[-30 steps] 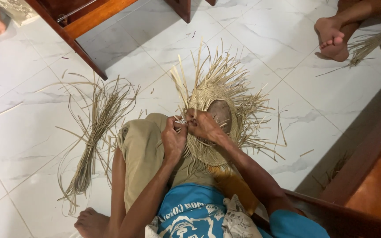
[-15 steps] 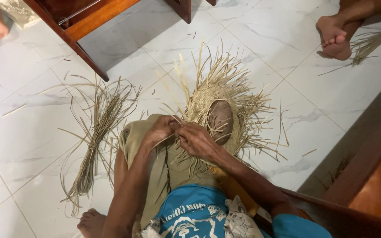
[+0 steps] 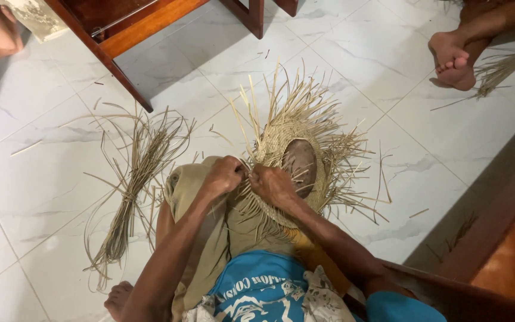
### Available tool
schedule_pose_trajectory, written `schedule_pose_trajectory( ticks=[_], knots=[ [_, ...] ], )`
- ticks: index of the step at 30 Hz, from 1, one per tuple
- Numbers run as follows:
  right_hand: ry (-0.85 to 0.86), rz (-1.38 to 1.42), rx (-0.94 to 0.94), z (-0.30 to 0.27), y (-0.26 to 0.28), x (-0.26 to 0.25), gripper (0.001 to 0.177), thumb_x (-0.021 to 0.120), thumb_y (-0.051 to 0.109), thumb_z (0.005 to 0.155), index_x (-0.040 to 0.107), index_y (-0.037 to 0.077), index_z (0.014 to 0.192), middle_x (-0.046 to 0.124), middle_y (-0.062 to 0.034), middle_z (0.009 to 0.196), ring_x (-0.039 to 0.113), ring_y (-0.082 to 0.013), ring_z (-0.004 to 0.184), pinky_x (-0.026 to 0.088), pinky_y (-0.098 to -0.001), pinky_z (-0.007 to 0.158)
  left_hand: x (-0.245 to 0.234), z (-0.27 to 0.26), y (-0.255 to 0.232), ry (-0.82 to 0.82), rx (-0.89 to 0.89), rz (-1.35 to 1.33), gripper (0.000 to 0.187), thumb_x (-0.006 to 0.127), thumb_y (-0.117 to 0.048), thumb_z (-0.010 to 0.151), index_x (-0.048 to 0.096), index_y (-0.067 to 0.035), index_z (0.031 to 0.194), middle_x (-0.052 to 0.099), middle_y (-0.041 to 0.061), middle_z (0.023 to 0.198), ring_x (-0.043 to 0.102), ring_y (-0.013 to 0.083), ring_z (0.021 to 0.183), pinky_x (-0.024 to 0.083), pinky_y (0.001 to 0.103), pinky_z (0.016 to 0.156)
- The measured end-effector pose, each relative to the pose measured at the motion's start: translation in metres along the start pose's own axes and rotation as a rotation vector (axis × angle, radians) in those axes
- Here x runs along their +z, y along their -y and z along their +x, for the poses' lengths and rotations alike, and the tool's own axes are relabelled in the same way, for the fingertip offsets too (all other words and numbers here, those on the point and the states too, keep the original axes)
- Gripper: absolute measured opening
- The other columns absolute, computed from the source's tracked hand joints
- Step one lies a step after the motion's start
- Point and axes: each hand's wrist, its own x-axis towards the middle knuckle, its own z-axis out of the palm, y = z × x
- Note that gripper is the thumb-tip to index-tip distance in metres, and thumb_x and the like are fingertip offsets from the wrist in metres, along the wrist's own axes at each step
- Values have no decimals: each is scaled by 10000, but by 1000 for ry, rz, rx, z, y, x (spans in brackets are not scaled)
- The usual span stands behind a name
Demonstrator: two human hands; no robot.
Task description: Weaving dried straw or grass fibers to create a traditional hat.
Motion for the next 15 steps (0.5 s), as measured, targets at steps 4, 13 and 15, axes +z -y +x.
schedule_pose_trajectory(
  ticks=[4,13,15],
  knots=[
    [-20,62,-42,3,2,-12,167,579,169,851,632,18,900,649,-183,756,664,-351,734,503,-408,585,7,8,5,-23,3,-8,190,582,-182,767,718,-62,823,685,154,752,677,354,810,515,460,658],
    [-289,-251,-293,19,-18,-15,76,657,154,825,677,81,828,618,-92,784,620,-284,751,504,-363,646,-4,-41,-25,-150,55,-383,198,619,-293,751,740,-141,789,696,125,730,676,321,784,515,425,689],
    [-445,-528,-569,14,-9,-27,134,592,174,843,598,111,725,506,-66,724,502,-246,755,427,-344,665,6,-30,-14,-178,30,-371,204,600,-276,750,739,-143,819,690,142,791,661,359,831,505,453,710]
  ],
)
